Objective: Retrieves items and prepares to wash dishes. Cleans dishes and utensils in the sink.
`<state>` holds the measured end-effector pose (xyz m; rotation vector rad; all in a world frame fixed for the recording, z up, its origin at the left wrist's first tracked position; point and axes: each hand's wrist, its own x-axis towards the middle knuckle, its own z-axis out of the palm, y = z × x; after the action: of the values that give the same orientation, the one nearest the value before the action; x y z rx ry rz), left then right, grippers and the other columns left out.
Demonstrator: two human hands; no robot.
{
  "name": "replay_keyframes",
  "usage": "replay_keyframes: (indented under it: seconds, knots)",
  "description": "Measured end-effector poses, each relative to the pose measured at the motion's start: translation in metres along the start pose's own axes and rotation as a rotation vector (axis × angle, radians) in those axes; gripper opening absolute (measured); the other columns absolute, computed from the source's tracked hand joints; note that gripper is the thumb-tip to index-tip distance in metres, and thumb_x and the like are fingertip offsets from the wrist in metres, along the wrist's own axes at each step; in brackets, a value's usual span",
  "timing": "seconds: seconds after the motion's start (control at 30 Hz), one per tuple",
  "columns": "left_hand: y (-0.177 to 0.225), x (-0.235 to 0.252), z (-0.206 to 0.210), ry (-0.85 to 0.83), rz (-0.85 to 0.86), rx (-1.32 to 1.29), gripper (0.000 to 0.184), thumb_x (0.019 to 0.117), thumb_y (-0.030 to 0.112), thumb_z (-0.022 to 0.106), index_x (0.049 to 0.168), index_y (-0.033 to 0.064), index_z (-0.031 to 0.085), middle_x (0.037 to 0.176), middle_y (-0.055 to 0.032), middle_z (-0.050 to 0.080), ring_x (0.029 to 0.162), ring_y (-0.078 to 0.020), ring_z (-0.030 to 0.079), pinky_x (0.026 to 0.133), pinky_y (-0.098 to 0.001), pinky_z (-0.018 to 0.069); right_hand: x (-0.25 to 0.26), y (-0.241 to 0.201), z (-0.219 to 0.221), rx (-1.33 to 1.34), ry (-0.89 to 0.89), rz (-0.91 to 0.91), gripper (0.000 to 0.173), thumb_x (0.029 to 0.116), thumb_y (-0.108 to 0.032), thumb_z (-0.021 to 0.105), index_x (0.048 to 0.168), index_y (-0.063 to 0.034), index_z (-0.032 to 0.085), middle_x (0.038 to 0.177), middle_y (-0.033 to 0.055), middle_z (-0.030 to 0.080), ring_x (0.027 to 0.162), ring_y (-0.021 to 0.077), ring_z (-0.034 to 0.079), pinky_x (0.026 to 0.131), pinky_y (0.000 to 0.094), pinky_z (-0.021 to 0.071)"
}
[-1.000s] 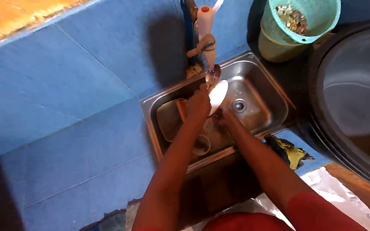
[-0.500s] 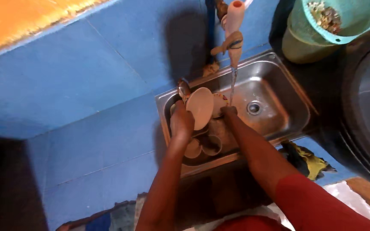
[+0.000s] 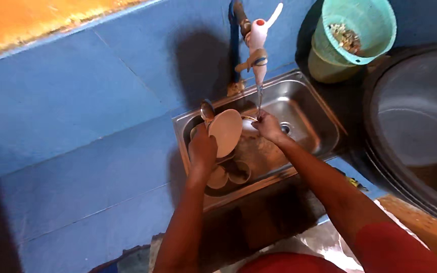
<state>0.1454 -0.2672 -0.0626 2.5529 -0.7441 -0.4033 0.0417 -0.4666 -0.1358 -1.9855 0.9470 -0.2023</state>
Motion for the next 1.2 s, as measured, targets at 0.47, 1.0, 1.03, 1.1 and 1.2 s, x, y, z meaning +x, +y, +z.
replay_keyframes:
  seconds: [0.47,1.0,1.03,1.1,1.2]
  knots:
    - [0.033,0.047,0.046,-0.274,0.442,0.031,0.052,0.1043,0.012,0.054,0.155,0.0057,0.044,0.15,-0.0214,0.054,0.139,-0.0407,0.051,0.117,-0.0634,0.0333,-0.007,0.013,-0.06,0.172,-0.071,-0.238,0.022,0.0992,-0.005,0.063,0.12,0.002,0.066,0.113,0.018,0.069,0.102,0.0229,0.066,0.095,0.0429,0.0532]
    - [0.101,0.075,0.074,-0.211,0.453,0.144,0.036,0.1019,0.014,0.057,0.131,-0.0064,0.061,0.13,-0.0301,0.062,0.125,-0.0459,0.059,0.105,-0.0626,0.0454,-0.042,-0.089,-0.151,-0.348,0.412,-0.663,0.044,0.1062,-0.017,0.05,0.148,-0.0003,0.05,0.148,0.0181,0.055,0.143,0.0308,0.048,0.122,0.043,0.0336]
    - [0.094,0.072,0.068,-0.206,0.506,0.168,0.037,0.1017,0.012,0.056,0.135,-0.0029,0.06,0.136,-0.0281,0.06,0.128,-0.0448,0.057,0.107,-0.0623,0.0443,-0.036,-0.099,-0.156,-0.414,0.404,-0.729,0.045,0.1067,-0.017,0.049,0.149,-0.0011,0.049,0.151,0.0177,0.053,0.146,0.0315,0.044,0.126,0.0436,0.0275]
    - [0.079,0.068,0.058,-0.204,0.55,0.198,0.04,0.102,0.01,0.056,0.14,0.0003,0.058,0.144,-0.0248,0.055,0.131,-0.0434,0.055,0.109,-0.0619,0.0437,-0.024,-0.114,-0.162,-0.542,0.377,-0.813,0.048,0.1071,-0.021,0.049,0.152,-0.0034,0.048,0.156,0.0182,0.047,0.15,0.0372,0.037,0.126,0.0508,0.0251]
    - [0.059,0.057,0.042,-0.193,0.523,0.173,0.04,0.1027,0.009,0.054,0.142,0.0011,0.057,0.15,-0.0224,0.052,0.131,-0.0431,0.056,0.107,-0.064,0.0445,-0.013,-0.13,-0.166,-0.724,0.26,-0.768,0.052,0.1095,-0.035,0.04,0.156,-0.0121,0.044,0.165,0.0121,0.036,0.155,0.0411,0.024,0.12,0.063,0.0247]
